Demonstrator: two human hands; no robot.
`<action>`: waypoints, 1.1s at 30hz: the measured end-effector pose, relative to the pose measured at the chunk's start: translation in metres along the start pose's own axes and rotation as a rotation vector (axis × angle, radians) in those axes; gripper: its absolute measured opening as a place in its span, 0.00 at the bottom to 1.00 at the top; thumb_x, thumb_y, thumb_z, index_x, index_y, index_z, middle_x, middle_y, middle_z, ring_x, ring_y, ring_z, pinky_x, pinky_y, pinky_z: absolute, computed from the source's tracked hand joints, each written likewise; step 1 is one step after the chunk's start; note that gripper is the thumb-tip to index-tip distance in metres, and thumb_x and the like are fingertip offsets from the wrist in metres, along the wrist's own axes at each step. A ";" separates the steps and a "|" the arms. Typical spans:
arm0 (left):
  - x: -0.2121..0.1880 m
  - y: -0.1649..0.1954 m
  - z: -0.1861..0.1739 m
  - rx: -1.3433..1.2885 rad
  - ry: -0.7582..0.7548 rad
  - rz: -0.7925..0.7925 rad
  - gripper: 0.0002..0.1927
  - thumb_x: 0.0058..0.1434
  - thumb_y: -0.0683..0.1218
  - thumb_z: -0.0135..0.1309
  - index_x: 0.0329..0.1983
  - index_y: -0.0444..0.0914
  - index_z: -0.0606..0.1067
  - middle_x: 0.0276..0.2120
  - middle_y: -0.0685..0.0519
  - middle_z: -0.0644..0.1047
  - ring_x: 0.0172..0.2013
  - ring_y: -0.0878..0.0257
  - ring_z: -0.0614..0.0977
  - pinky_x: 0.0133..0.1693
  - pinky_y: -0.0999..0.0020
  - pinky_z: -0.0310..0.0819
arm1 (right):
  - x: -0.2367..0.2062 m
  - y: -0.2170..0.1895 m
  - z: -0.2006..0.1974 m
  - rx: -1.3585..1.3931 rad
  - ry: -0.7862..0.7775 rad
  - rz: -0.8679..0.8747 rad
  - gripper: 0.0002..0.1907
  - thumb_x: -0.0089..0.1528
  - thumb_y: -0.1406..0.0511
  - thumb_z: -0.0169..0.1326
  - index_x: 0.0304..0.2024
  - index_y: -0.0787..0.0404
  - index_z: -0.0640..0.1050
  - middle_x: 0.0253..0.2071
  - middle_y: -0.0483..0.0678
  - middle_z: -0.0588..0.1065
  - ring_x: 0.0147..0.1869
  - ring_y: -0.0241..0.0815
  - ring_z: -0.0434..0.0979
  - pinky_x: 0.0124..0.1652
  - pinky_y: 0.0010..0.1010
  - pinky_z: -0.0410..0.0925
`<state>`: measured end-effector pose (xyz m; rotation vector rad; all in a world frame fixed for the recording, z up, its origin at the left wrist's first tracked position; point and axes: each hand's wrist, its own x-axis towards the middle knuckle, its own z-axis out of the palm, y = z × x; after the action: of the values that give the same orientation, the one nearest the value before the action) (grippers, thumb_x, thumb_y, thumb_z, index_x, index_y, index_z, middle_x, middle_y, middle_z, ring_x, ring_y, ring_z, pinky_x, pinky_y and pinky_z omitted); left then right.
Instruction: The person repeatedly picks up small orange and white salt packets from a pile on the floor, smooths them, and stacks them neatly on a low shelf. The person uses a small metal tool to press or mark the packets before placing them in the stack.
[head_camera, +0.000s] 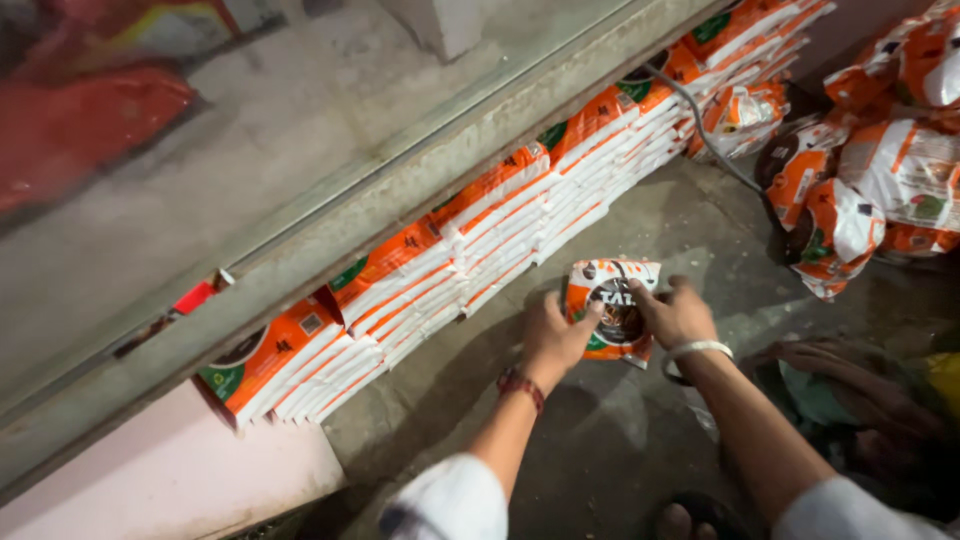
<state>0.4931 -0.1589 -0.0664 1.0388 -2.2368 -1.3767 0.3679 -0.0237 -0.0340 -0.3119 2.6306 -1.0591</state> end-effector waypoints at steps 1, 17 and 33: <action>0.007 0.002 0.004 0.031 -0.013 -0.013 0.31 0.53 0.62 0.63 0.42 0.30 0.77 0.39 0.36 0.81 0.44 0.43 0.83 0.47 0.52 0.77 | 0.005 0.001 0.008 -0.036 -0.053 0.057 0.33 0.60 0.47 0.63 0.50 0.69 0.76 0.41 0.61 0.80 0.45 0.55 0.82 0.46 0.42 0.72; -0.004 0.049 -0.049 0.364 0.270 0.182 0.22 0.60 0.53 0.57 0.46 0.30 0.74 0.45 0.34 0.77 0.47 0.36 0.77 0.47 0.45 0.72 | -0.048 -0.031 -0.021 -0.195 0.063 -0.170 0.41 0.54 0.51 0.68 0.60 0.68 0.70 0.46 0.63 0.76 0.46 0.59 0.78 0.43 0.47 0.71; -0.023 0.019 -0.027 0.648 0.120 0.541 0.33 0.69 0.55 0.44 0.71 0.31 0.61 0.71 0.40 0.62 0.71 0.46 0.63 0.70 0.42 0.51 | -0.053 -0.068 -0.010 -0.098 0.313 -0.800 0.31 0.72 0.63 0.45 0.76 0.67 0.58 0.79 0.64 0.52 0.83 0.66 0.47 0.75 0.56 0.44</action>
<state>0.5171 -0.1549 -0.0339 0.5672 -2.6512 -0.3627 0.4208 -0.0497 0.0304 -1.4090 2.8873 -1.2673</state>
